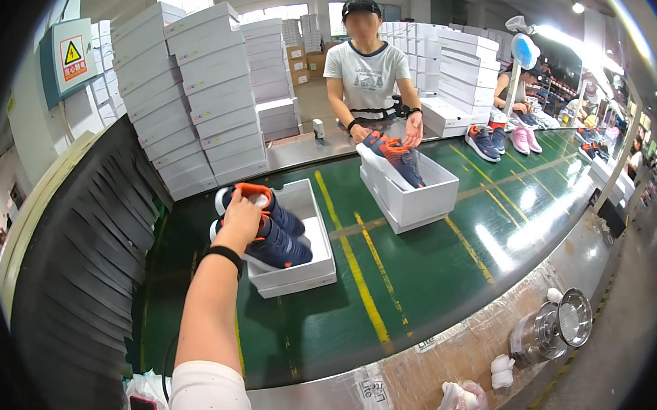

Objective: Clean and inspect the soles of sneakers using a sponge and cleaning solution in a factory assembly line.

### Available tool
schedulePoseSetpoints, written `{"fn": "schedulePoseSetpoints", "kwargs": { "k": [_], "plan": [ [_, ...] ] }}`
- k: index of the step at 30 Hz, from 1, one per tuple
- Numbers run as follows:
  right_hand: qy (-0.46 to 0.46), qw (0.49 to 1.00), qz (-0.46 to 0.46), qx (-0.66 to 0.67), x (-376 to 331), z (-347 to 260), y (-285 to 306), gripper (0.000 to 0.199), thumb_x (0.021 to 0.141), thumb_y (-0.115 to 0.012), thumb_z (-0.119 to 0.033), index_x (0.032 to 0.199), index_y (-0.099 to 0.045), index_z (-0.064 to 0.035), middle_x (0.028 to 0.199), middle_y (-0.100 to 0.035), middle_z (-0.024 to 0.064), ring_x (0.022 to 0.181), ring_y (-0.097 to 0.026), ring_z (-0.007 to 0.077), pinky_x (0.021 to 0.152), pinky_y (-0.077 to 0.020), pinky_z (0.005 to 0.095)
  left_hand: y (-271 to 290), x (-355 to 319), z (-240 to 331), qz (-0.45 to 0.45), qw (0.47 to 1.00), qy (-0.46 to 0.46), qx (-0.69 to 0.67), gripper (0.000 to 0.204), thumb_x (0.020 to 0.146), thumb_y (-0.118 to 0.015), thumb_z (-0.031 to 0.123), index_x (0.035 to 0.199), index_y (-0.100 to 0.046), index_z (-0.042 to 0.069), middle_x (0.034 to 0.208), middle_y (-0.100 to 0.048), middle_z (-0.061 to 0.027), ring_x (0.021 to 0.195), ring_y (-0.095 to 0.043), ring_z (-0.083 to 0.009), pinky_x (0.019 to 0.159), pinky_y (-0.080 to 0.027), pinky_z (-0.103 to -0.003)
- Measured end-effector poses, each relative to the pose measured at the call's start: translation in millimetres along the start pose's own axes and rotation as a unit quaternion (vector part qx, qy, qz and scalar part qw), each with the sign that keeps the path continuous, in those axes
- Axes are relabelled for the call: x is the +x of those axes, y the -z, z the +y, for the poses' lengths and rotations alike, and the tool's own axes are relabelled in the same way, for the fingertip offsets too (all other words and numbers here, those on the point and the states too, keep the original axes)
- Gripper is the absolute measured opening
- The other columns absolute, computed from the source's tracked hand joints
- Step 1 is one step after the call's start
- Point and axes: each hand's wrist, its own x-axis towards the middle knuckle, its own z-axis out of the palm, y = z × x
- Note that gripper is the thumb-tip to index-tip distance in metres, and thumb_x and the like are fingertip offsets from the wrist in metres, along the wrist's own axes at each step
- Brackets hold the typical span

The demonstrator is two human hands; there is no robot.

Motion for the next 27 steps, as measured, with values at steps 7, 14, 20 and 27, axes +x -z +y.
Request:
{"fn": "schedulePoseSetpoints", "kwargs": {
  "k": [7, 14, 20, 27],
  "plan": [
    [-0.070, 0.996, -0.007, 0.057, 0.1, 3.6, 5.5, 0.036, 0.093, -0.059, -0.026, 0.119, -0.051, -0.0016, 0.110, -0.063, 0.0099, 0.099, -0.060, 0.0174, 0.086, -0.0487, 0.0290, 15.7, -0.5, 14.6, -0.102, 0.990, 0.025, -0.091, 0.039, 0.081, -0.062, 0.045, 0.100, -0.071, 0.012, 0.100, -0.068, -0.0071, 0.108, -0.057, -0.0240, 0.103, -0.026, -0.048],
    [-0.014, 0.998, 0.049, 0.038, 0.3, 21.1, 2.5, 0.028, 0.089, -0.059, -0.016, 0.111, -0.053, -0.0008, 0.104, -0.061, 0.0096, 0.093, -0.059, 0.0177, 0.081, -0.0485, 0.0288, 34.3, -67.4, 49.7, 0.096, 0.986, 0.059, -0.124, 0.030, 0.079, -0.061, 0.024, 0.103, -0.067, 0.008, 0.115, -0.055, -0.0133, 0.120, -0.044, -0.0318, 0.104, -0.027, -0.050],
    [0.102, 0.981, 0.116, -0.116, 9.8, 69.7, 24.6, 0.025, 0.080, -0.065, -0.007, 0.103, -0.058, -0.0015, 0.102, -0.063, 0.0150, 0.096, -0.061, 0.0257, 0.087, -0.0473, 0.0347, 87.2, -177.6, 182.3, 0.120, 0.901, -0.072, -0.411, 0.024, 0.071, -0.066, 0.017, 0.094, -0.068, 0.010, 0.109, -0.058, -0.0118, 0.110, -0.049, -0.0311, 0.091, -0.040, -0.047],
    [0.072, 0.993, 0.097, -0.017, 14.0, 87.5, 24.2, 0.024, 0.082, -0.067, -0.011, 0.103, -0.060, -0.0021, 0.103, -0.064, 0.0134, 0.096, -0.062, 0.0255, 0.087, -0.0485, 0.0346, 162.7, -316.8, 325.8, 0.143, 0.664, -0.255, -0.688, 0.012, 0.073, -0.064, 0.006, 0.084, -0.064, 0.004, 0.099, -0.060, -0.0159, 0.092, -0.057, -0.0358, 0.078, -0.047, -0.044]
  ]
}}
